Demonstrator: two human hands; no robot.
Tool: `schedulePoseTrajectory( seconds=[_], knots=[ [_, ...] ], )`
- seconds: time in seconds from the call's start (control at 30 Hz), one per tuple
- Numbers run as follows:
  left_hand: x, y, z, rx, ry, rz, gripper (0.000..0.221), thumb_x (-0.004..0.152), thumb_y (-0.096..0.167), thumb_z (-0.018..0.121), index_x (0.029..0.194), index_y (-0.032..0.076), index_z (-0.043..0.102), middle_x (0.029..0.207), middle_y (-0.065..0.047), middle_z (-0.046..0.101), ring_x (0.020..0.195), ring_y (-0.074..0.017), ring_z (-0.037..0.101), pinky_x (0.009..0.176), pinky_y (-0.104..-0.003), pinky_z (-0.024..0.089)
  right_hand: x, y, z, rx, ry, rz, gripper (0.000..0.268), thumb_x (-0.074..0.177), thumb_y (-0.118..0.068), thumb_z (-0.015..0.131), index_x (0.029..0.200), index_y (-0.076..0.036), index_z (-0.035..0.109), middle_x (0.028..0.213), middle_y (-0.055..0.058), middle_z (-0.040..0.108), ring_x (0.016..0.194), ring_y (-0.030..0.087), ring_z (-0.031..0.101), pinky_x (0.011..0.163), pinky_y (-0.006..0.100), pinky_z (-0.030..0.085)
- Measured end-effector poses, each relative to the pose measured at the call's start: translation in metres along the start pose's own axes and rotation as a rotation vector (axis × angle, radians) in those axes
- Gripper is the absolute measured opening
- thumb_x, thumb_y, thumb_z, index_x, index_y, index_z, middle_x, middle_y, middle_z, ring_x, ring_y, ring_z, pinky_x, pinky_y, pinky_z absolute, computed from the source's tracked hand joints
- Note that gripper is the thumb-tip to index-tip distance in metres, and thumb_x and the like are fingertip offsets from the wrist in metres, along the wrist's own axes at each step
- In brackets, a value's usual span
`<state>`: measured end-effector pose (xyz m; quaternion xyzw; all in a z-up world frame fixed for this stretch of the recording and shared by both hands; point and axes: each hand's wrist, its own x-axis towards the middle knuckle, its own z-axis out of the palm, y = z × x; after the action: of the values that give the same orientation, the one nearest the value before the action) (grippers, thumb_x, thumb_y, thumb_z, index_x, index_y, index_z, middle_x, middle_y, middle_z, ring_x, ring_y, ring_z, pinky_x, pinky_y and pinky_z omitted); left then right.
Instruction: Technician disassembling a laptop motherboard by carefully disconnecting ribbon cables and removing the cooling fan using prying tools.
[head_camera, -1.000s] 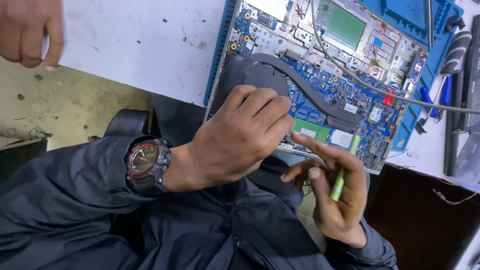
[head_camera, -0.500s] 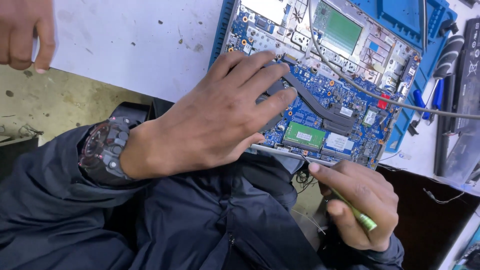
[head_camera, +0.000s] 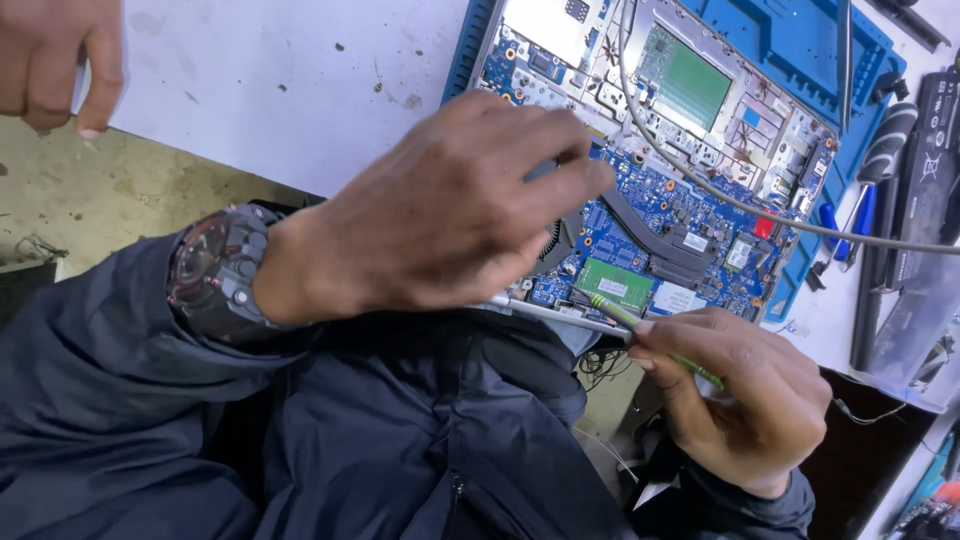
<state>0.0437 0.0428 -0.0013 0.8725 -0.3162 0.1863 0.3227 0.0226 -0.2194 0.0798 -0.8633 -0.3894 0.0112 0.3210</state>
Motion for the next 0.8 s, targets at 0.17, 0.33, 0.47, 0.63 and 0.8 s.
schedulePoseTrajectory(
  seconds=[0.17, 0.33, 0.47, 0.63, 0.8],
  knots=[
    [-0.004, -0.004, -0.011, -0.049, -0.059, 0.007, 0.059, 0.089, 0.035, 0.085, 0.133, 0.006, 0.058, 0.124, -0.016, 0.059, 0.106, -0.0344, 0.063, 0.091, -0.049, 0.049, 0.016, -0.009, -0.005, -0.070, -0.085, 0.021, 0.011, 0.094, -0.008, 0.067, 0.094, 0.003, 0.069, 0.087, 0.016, 0.074, 0.075, 0.029, 0.076, 0.069, 0.038, 0.060],
    [-0.008, -0.002, -0.006, -0.006, -0.109, 0.001, 0.085, 0.075, 0.055, 0.093, 0.133, 0.006, 0.057, 0.127, -0.015, 0.059, 0.122, -0.0361, 0.057, 0.101, -0.051, 0.045, 0.018, -0.009, -0.007, -0.091, -0.207, 0.058, 0.012, 0.097, -0.011, 0.067, 0.104, -0.002, 0.069, 0.095, 0.015, 0.074, 0.085, 0.033, 0.076, 0.074, 0.046, 0.061],
    [-0.009, -0.002, -0.007, 0.001, -0.103, 0.008, 0.077, 0.079, 0.052, 0.089, 0.133, 0.006, 0.059, 0.128, -0.016, 0.060, 0.124, -0.0364, 0.056, 0.101, -0.051, 0.046, 0.021, -0.011, -0.006, -0.131, -0.211, 0.048, 0.012, 0.094, -0.010, 0.071, 0.099, 0.002, 0.070, 0.090, 0.015, 0.075, 0.080, 0.030, 0.076, 0.072, 0.041, 0.058],
    [-0.008, -0.004, 0.001, -0.082, -0.026, -0.016, 0.044, 0.101, 0.036, 0.076, 0.128, 0.004, 0.064, 0.120, -0.014, 0.066, 0.117, -0.0358, 0.060, 0.100, -0.051, 0.046, 0.033, -0.018, -0.006, -0.176, -0.202, 0.086, 0.014, 0.094, -0.009, 0.077, 0.097, 0.004, 0.070, 0.091, 0.014, 0.076, 0.078, 0.025, 0.076, 0.070, 0.036, 0.059],
    [-0.007, -0.007, 0.004, -0.094, 0.021, -0.052, 0.034, 0.101, 0.023, 0.074, 0.127, 0.003, 0.065, 0.108, -0.014, 0.068, 0.100, -0.0347, 0.062, 0.088, -0.048, 0.046, 0.025, -0.014, -0.019, -0.689, -0.335, -0.068, 0.035, 0.104, -0.046, 0.071, 0.099, -0.011, 0.070, 0.082, 0.007, 0.071, 0.069, 0.029, 0.068, 0.053, 0.044, 0.046]
  ],
)
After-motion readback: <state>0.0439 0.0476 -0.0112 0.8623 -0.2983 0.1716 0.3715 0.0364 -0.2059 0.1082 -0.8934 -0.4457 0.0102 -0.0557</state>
